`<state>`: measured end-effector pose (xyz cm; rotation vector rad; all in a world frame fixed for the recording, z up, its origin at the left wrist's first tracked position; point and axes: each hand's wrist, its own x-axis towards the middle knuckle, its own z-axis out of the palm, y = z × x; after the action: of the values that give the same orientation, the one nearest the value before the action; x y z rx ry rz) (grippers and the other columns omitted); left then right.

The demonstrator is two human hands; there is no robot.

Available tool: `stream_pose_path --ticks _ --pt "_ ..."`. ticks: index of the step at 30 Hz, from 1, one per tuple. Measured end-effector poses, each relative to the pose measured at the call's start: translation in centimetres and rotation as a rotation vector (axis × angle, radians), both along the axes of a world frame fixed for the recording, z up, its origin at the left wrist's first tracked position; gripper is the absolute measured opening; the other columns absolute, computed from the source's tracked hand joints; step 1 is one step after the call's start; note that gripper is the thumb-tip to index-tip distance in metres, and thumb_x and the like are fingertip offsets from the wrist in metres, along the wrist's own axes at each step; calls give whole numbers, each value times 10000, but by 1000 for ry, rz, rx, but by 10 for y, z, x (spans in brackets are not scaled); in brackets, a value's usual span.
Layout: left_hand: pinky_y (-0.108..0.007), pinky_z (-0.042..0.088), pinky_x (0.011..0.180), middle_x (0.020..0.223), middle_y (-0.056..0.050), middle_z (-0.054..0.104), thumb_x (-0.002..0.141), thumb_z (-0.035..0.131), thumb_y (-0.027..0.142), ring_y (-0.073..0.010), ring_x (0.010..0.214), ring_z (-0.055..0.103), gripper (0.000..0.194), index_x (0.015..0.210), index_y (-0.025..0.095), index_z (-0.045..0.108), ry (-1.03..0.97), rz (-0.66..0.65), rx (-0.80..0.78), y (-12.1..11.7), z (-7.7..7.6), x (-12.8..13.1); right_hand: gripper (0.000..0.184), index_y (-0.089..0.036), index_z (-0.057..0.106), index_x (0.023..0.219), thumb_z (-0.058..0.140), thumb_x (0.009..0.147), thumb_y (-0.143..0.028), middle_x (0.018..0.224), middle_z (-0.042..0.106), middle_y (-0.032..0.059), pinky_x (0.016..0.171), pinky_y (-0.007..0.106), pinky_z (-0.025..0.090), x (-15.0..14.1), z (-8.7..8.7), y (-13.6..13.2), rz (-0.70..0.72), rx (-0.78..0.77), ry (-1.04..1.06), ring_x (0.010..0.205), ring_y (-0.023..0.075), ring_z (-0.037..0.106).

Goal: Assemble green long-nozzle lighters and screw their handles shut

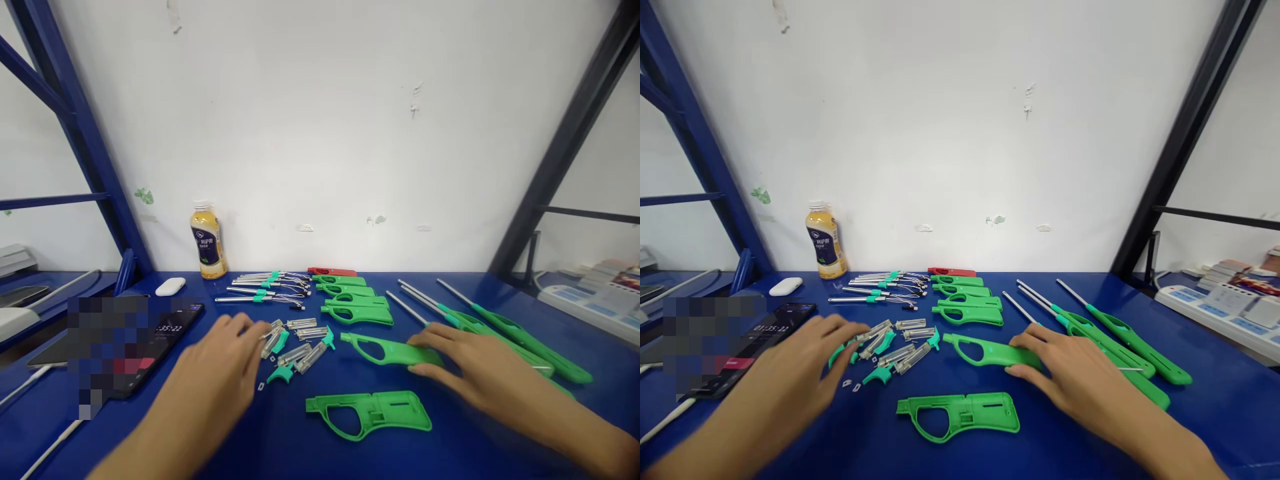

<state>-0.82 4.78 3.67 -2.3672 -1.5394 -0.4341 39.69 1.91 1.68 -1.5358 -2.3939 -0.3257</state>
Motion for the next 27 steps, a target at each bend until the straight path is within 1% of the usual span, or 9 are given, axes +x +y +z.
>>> stream_pose_path --ticks 2,4,5,6,9,13,18,23,27 --pt "-478 641 891 1128 -105 729 1072 476 198 -317 1121 713 289 1189 210 741 41 14 -37 36 16 -13 512 -299 758 1244 474 1063 -684 1190 799 59 747 407 658 7 -3 7 -12 31 -14 902 284 825" --pt "-494 605 990 1184 -104 717 1056 593 213 -284 1156 696 208 1221 169 711 78 20 -63 70 25 -24 538 -283 754 1261 455 1067 -686 1200 788 81 704 420 659 6 -5 6 -30 68 0 854 291 826" --pt "-495 602 993 1252 -90 701 1040 679 305 -262 1163 693 260 1261 169 680 95 18 -76 85 26 -28 522 -288 752 1260 443 1078 -668 1195 783 80 690 413 658 3 -4 3 -28 82 13 841 281 825" --pt "-496 602 992 1301 -96 688 1030 704 365 -261 1163 693 320 1284 173 668 110 9 -91 97 25 -32 490 -301 747 1259 438 1091 -642 1189 779 69 687 396 659 -1 -4 -2 -14 82 24 838 263 825" --pt "-491 606 986 1336 -103 677 1030 704 403 -260 1162 694 362 1312 179 657 143 -63 -152 120 17 -37 389 -358 716 1290 470 1101 -592 1207 776 24 709 344 661 -18 -6 -22 82 26 34 835 208 821" --pt "-485 612 972 1332 -103 677 1032 700 405 -257 1146 699 375 1327 180 649 162 -102 -183 128 5 -36 411 -407 661 1375 553 1051 -636 1333 750 3 685 365 664 -37 -17 -38 150 2 -3 783 215 819" --pt "-483 614 970 1342 -105 672 1036 695 408 -256 1144 698 387 1348 187 640 187 -111 -149 126 3 -37 340 -355 694 1305 551 1072 -557 1263 749 22 587 332 634 -48 -24 -38 170 -11 54 643 189 776" --pt "-468 622 944 1309 -100 684 1036 696 408 -245 1105 709 381 1338 182 643 225 -106 -126 121 8 -44 307 -361 716 1292 577 1064 -512 1279 708 59 593 311 628 -50 -22 -42 135 -8 157 553 140 708" --pt "-446 623 920 1249 -88 697 1044 681 377 -229 1053 713 342 1319 178 645 181 -109 -70 111 26 -51 323 -389 702 1333 597 1050 -502 1352 669 75 615 318 640 -50 -20 -44 114 -50 195 608 150 729"
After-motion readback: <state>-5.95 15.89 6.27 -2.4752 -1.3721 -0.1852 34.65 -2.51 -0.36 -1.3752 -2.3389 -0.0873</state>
